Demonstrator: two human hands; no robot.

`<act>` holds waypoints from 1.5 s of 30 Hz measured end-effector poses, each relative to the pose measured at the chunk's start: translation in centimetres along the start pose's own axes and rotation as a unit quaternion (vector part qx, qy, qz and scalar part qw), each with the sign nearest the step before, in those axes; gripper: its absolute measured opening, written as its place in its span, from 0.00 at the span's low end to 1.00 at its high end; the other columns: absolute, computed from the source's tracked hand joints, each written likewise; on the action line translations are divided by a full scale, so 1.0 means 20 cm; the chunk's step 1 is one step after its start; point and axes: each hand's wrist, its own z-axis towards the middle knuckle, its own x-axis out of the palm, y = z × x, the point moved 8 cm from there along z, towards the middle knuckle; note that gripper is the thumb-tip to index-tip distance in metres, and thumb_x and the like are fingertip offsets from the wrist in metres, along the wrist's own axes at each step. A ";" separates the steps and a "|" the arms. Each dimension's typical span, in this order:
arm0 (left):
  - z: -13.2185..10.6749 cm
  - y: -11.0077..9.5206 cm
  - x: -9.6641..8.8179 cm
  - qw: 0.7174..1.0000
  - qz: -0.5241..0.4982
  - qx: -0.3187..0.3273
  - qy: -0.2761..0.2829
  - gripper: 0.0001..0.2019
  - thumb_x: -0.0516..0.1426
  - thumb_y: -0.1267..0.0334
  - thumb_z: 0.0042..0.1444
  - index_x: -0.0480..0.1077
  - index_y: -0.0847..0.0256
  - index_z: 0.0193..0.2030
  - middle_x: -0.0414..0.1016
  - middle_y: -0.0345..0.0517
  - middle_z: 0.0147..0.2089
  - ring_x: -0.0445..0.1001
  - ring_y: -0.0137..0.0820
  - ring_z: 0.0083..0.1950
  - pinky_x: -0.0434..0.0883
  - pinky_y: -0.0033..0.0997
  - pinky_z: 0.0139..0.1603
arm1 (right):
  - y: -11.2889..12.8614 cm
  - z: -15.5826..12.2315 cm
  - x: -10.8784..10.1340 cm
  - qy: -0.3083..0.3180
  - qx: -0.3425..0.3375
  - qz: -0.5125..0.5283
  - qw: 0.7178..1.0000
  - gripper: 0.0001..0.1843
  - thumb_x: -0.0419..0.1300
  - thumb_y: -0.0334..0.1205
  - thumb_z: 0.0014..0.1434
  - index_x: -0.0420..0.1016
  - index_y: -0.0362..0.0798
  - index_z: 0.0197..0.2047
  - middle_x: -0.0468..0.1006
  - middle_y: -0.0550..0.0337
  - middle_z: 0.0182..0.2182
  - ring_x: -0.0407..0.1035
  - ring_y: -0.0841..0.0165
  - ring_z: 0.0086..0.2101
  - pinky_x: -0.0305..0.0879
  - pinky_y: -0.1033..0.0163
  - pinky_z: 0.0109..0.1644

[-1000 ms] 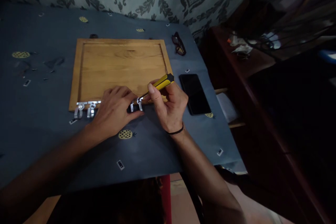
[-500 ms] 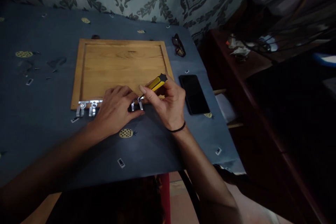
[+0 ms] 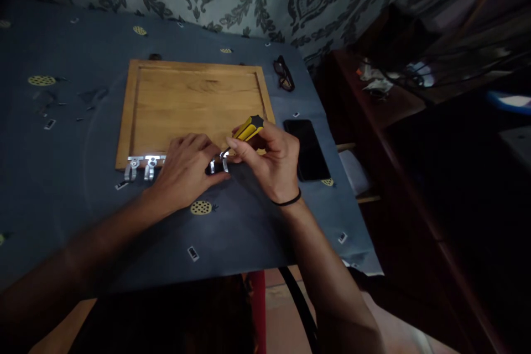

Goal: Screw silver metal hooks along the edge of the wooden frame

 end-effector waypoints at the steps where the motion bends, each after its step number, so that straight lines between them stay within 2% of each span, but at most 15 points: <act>1: 0.00 0.00 0.00 1.000 -0.001 0.002 -0.002 0.19 0.67 0.51 0.68 0.79 0.62 0.56 0.79 0.57 0.57 0.73 0.52 0.64 0.68 0.52 0.62 | 0.01 0.00 0.00 -0.014 -0.021 -0.026 0.999 0.20 0.76 0.60 0.58 0.81 0.52 0.32 0.79 0.64 0.26 0.73 0.69 0.22 0.74 0.60 0.27; 4: 0.00 0.00 0.01 1.000 -0.004 0.002 -0.003 0.19 0.66 0.51 0.68 0.79 0.63 0.57 0.78 0.58 0.60 0.72 0.53 0.65 0.67 0.53 0.63 | 0.02 0.00 0.02 -0.051 -0.060 -0.083 0.993 0.23 0.76 0.59 0.57 0.75 0.53 0.27 0.74 0.65 0.22 0.70 0.69 0.22 0.73 0.59 0.27; 7: 0.00 0.00 0.00 1.000 -0.002 -0.003 0.007 0.19 0.66 0.51 0.68 0.79 0.62 0.57 0.78 0.58 0.59 0.73 0.53 0.65 0.67 0.53 0.63 | 0.01 0.00 0.03 -0.054 -0.053 -0.076 0.994 0.22 0.75 0.59 0.60 0.74 0.53 0.29 0.74 0.65 0.24 0.71 0.69 0.22 0.74 0.59 0.27; 11: 0.00 0.00 -0.01 1.000 0.000 -0.003 0.013 0.20 0.66 0.50 0.69 0.80 0.63 0.57 0.79 0.58 0.57 0.73 0.53 0.64 0.68 0.53 0.63 | 0.01 0.00 0.03 -0.004 -0.006 -0.008 1.000 0.18 0.72 0.59 0.63 0.80 0.54 0.40 0.82 0.64 0.32 0.76 0.70 0.25 0.79 0.61 0.29; 14: 0.00 0.00 -0.01 1.000 -0.001 0.002 0.007 0.19 0.66 0.50 0.68 0.80 0.63 0.57 0.79 0.58 0.57 0.73 0.52 0.64 0.68 0.52 0.63 | 0.02 -0.02 0.02 0.012 0.008 0.021 1.000 0.19 0.73 0.59 0.62 0.82 0.54 0.46 0.85 0.62 0.38 0.79 0.70 0.27 0.81 0.61 0.32; 16: 0.00 0.00 -0.01 1.000 -0.003 0.005 0.000 0.19 0.67 0.51 0.68 0.80 0.63 0.56 0.79 0.58 0.57 0.73 0.52 0.64 0.68 0.51 0.62 | 0.04 -0.04 -0.01 -0.020 -0.006 0.035 0.999 0.17 0.73 0.58 0.63 0.81 0.53 0.42 0.85 0.63 0.36 0.78 0.71 0.24 0.79 0.61 0.29; 20: -0.01 0.00 0.00 1.000 -0.004 0.011 -0.019 0.18 0.69 0.52 0.66 0.80 0.62 0.54 0.79 0.57 0.56 0.73 0.52 0.62 0.68 0.50 0.60 | 0.05 -0.06 -0.09 -0.137 -0.040 0.053 0.988 0.17 0.71 0.59 0.64 0.78 0.55 0.39 0.84 0.64 0.32 0.76 0.70 0.21 0.71 0.63 0.21; 22: -0.01 0.00 0.00 1.000 -0.001 0.013 -0.026 0.17 0.69 0.52 0.66 0.80 0.61 0.53 0.79 0.56 0.55 0.73 0.51 0.61 0.67 0.50 0.60 | 0.04 -0.06 -0.09 -0.151 -0.038 0.048 0.987 0.19 0.70 0.61 0.64 0.77 0.55 0.39 0.84 0.63 0.32 0.77 0.69 0.22 0.71 0.63 0.21; 27: -0.01 0.00 0.00 1.000 -0.001 0.012 -0.014 0.18 0.67 0.51 0.67 0.80 0.63 0.54 0.79 0.58 0.55 0.73 0.52 0.62 0.67 0.49 0.59 | -0.02 -0.04 -0.05 -0.111 -0.011 0.034 0.993 0.22 0.69 0.63 0.64 0.76 0.53 0.39 0.82 0.64 0.32 0.75 0.71 0.21 0.70 0.64 0.20; 32: 0.00 0.00 -0.01 1.000 -0.002 0.006 -0.004 0.18 0.67 0.52 0.67 0.80 0.64 0.55 0.79 0.58 0.57 0.73 0.53 0.63 0.67 0.50 0.60 | -0.04 -0.05 -0.03 -0.113 -0.023 0.042 0.992 0.20 0.69 0.61 0.65 0.77 0.53 0.39 0.82 0.65 0.31 0.75 0.71 0.20 0.73 0.64 0.23; 37: -0.01 0.00 -0.01 1.000 -0.004 0.010 -0.007 0.18 0.67 0.52 0.67 0.80 0.64 0.54 0.79 0.58 0.56 0.73 0.53 0.62 0.67 0.51 0.60 | -0.07 -0.05 -0.02 -0.109 -0.020 0.039 0.993 0.19 0.69 0.62 0.65 0.76 0.55 0.40 0.81 0.65 0.30 0.79 0.68 0.25 0.75 0.63 0.26; 42: -0.01 0.00 0.00 1.000 0.000 0.015 -0.024 0.18 0.68 0.52 0.67 0.80 0.63 0.54 0.79 0.57 0.55 0.73 0.51 0.61 0.67 0.49 0.59 | -0.04 -0.05 0.00 -0.088 -0.033 0.040 0.995 0.18 0.70 0.59 0.65 0.76 0.54 0.40 0.79 0.68 0.27 0.75 0.71 0.21 0.73 0.64 0.23; 45: -0.01 0.00 0.00 0.999 0.003 0.015 -0.028 0.18 0.68 0.51 0.67 0.80 0.62 0.54 0.79 0.56 0.55 0.73 0.51 0.61 0.67 0.48 0.58 | -0.01 -0.04 0.01 -0.051 -0.028 0.028 0.998 0.15 0.71 0.55 0.65 0.77 0.55 0.40 0.79 0.69 0.28 0.77 0.71 0.22 0.76 0.63 0.27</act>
